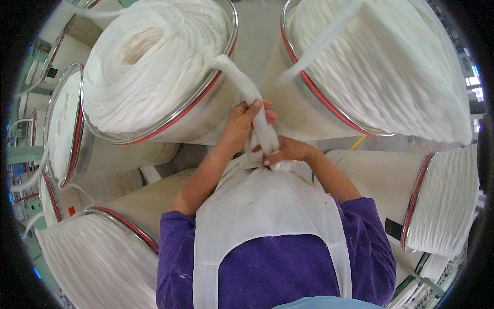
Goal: The person handles white textile roving in a factory, pulling strands from large cylindrical containers, feeding them into a machine, and tying ends together. They move between containers, adjust the roving, and place it into bins.
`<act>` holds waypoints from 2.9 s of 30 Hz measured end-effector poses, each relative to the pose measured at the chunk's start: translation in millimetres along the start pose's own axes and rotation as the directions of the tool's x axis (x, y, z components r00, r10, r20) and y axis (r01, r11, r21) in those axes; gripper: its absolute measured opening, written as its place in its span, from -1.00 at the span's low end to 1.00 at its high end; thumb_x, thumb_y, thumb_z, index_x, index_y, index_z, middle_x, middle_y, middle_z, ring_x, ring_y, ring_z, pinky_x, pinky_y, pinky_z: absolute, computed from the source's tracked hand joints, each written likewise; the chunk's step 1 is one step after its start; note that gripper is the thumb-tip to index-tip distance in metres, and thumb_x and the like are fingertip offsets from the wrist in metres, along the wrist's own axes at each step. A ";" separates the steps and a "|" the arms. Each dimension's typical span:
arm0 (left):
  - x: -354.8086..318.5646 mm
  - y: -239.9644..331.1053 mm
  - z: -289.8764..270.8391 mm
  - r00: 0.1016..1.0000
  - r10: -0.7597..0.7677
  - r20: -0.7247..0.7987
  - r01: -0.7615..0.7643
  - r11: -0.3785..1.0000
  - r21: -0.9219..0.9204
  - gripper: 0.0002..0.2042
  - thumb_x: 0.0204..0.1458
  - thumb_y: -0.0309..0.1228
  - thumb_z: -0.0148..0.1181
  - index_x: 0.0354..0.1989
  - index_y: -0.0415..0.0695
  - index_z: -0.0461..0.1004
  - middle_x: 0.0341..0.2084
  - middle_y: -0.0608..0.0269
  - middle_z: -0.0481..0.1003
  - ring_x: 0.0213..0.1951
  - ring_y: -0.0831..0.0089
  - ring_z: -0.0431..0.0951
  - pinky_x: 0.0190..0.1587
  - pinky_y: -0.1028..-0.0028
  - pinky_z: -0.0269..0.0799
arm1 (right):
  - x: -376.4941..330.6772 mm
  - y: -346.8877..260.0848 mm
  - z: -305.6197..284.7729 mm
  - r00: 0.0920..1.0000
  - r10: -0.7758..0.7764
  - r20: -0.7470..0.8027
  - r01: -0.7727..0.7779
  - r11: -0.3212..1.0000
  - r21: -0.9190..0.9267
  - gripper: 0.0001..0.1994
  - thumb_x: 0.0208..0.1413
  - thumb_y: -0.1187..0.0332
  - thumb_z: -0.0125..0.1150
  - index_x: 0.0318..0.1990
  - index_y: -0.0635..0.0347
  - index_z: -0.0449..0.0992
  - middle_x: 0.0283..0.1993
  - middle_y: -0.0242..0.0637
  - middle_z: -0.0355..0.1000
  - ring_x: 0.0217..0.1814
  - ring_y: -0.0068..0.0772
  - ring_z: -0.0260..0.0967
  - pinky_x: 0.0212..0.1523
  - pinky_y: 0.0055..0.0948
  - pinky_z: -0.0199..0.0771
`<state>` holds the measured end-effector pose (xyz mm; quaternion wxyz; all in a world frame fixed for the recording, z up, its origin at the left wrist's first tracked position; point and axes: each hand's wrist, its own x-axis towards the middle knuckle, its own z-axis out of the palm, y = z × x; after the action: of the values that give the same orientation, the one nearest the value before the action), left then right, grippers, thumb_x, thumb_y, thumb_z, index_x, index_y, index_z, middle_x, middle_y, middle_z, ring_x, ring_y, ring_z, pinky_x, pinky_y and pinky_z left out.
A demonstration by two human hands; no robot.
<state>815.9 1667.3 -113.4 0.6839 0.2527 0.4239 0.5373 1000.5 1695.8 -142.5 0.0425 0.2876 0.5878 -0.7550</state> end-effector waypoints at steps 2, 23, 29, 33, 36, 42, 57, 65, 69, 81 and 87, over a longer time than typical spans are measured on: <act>-0.4 -0.8 -7.0 0.999 0.014 -0.050 -0.011 0.998 0.060 -0.64 0.23 -0.17 -0.03 -0.08 -0.26 0.40 -0.38 0.19 0.55 -0.32 0.45 0.54 -0.18 0.42 0.47 | -3.7 6.3 -0.9 0.981 0.182 -0.068 -0.185 0.982 -0.031 -0.62 0.01 0.20 0.30 -0.03 0.17 0.51 -0.16 -0.35 0.49 -0.11 -0.48 0.38 -0.01 -0.49 0.33; 6.3 -42.2 -35.3 0.988 0.082 -0.134 -0.098 0.988 -0.121 -0.69 0.25 -0.25 -0.08 -0.03 -0.25 0.36 -0.14 0.00 0.49 -0.12 0.24 0.52 0.04 0.24 0.43 | -48.7 153.0 -2.5 0.980 0.032 -0.196 -0.190 0.448 -0.874 -0.72 0.05 0.20 0.07 -0.29 0.25 0.54 -0.25 -0.10 0.50 -0.10 -0.16 0.44 -0.15 -0.19 0.40; 1.8 -38.7 -36.2 0.987 0.086 -0.137 -0.098 0.992 -0.080 -0.69 0.24 -0.26 -0.07 -0.03 -0.26 0.36 -0.15 0.02 0.50 -0.13 0.26 0.52 0.01 0.26 0.44 | -3.8 192.8 -23.0 0.954 0.200 -0.223 -0.236 0.043 -0.971 -0.79 -0.01 0.24 0.12 -0.28 0.12 0.56 -0.10 -0.17 0.48 -0.06 -0.13 0.45 -0.12 -0.16 0.42; -4.7 -39.5 -41.8 0.984 0.079 -0.157 -0.088 0.995 -0.054 -0.67 0.22 -0.26 -0.03 -0.02 -0.28 0.35 -0.17 0.04 0.51 -0.13 0.27 0.52 0.01 0.27 0.43 | -13.8 154.7 -17.2 0.849 0.446 -0.282 -0.361 0.099 -0.927 -0.72 -0.01 0.26 0.17 -0.12 0.07 0.53 -0.03 -0.25 0.47 -0.04 -0.13 0.45 -0.09 -0.16 0.44; -7.3 -42.9 -48.0 0.982 0.098 -0.159 -0.111 0.991 -0.076 -0.66 0.21 -0.26 0.00 0.00 -0.28 0.35 -0.19 0.06 0.52 -0.14 0.30 0.52 0.00 0.29 0.43 | -48.6 78.7 -14.8 0.987 0.070 -0.148 -0.162 0.307 -0.938 -0.67 0.03 0.29 0.09 -0.04 0.16 0.49 -0.09 -0.24 0.46 -0.18 -0.16 0.50 -0.26 -0.18 0.51; -8.2 -51.6 -49.5 0.985 0.099 -0.139 -0.097 0.995 0.016 -0.69 0.19 -0.23 0.04 -0.06 -0.21 0.44 -0.29 0.23 0.55 -0.26 0.49 0.49 -0.14 0.47 0.38 | -39.3 -98.5 -0.6 0.800 -0.599 0.024 -0.127 -0.209 -0.970 -0.53 0.01 0.33 0.09 0.15 0.10 0.36 0.15 -0.28 0.33 0.18 -0.20 0.27 0.23 -0.12 0.21; -17.0 -48.6 -43.2 0.997 -0.066 -0.033 0.064 0.995 -0.075 -0.66 0.19 -0.22 0.04 -0.03 -0.26 0.41 -0.24 0.16 0.53 -0.21 0.38 0.52 -0.09 0.35 0.44 | -31.3 -107.5 -8.9 0.766 -0.331 -0.552 0.218 0.940 -0.261 -0.73 0.16 0.14 0.11 -0.32 0.19 0.49 -0.41 -0.28 0.51 -0.55 -0.46 0.35 -0.48 -0.46 0.33; -1.6 -4.2 -9.7 0.991 -0.127 -0.037 0.114 0.962 -0.247 -0.71 0.16 -0.28 0.09 -0.06 -0.24 0.42 -0.18 0.21 0.50 -0.13 0.43 0.49 0.02 0.38 0.37 | -5.6 -49.5 8.8 0.693 -0.200 -0.693 0.381 0.917 0.117 -0.63 0.05 0.13 0.31 -0.13 0.20 0.44 -0.28 -0.42 0.48 -0.32 -0.66 0.34 -0.26 -0.61 0.35; -0.4 5.6 2.3 0.999 -0.044 -0.005 0.042 0.969 -0.242 -0.69 0.15 -0.30 0.11 -0.02 -0.23 0.41 -0.15 0.25 0.48 -0.08 0.45 0.46 0.05 0.42 0.33 | -6.2 -53.8 11.4 0.599 -0.361 -0.714 0.459 0.886 -0.062 -0.63 -0.04 0.31 0.38 -0.10 0.24 0.43 -0.22 -0.40 0.46 -0.23 -0.61 0.34 -0.16 -0.56 0.36; 8.5 12.8 6.9 0.995 -0.017 -0.094 -0.016 0.942 -0.336 -0.68 0.19 -0.31 0.06 0.05 -0.20 0.37 -0.16 0.28 0.48 -0.14 0.50 0.45 -0.05 0.46 0.36 | -19.6 -75.5 12.8 0.497 -0.321 -0.806 0.542 0.840 -0.001 -0.75 0.15 0.24 0.19 -0.15 0.22 0.44 -0.30 -0.42 0.44 -0.38 -0.70 0.29 -0.37 -0.63 0.29; -0.7 35.3 26.4 0.975 0.200 0.094 -0.139 0.884 -0.446 -0.58 0.18 -0.26 0.05 0.13 -0.24 0.24 0.02 0.05 0.39 0.08 0.28 0.38 0.15 0.25 0.27 | -24.2 -76.7 20.6 0.477 -0.358 -0.803 0.510 0.856 -0.078 -0.75 0.17 0.17 0.17 -0.31 0.20 0.47 -0.48 -0.52 0.36 -0.46 -0.73 0.26 -0.44 -0.65 0.26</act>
<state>820.0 1679.9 -71.4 0.7009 0.1657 0.2209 0.6576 981.8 1693.7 -61.7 -0.4411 0.4355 0.5294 -0.5792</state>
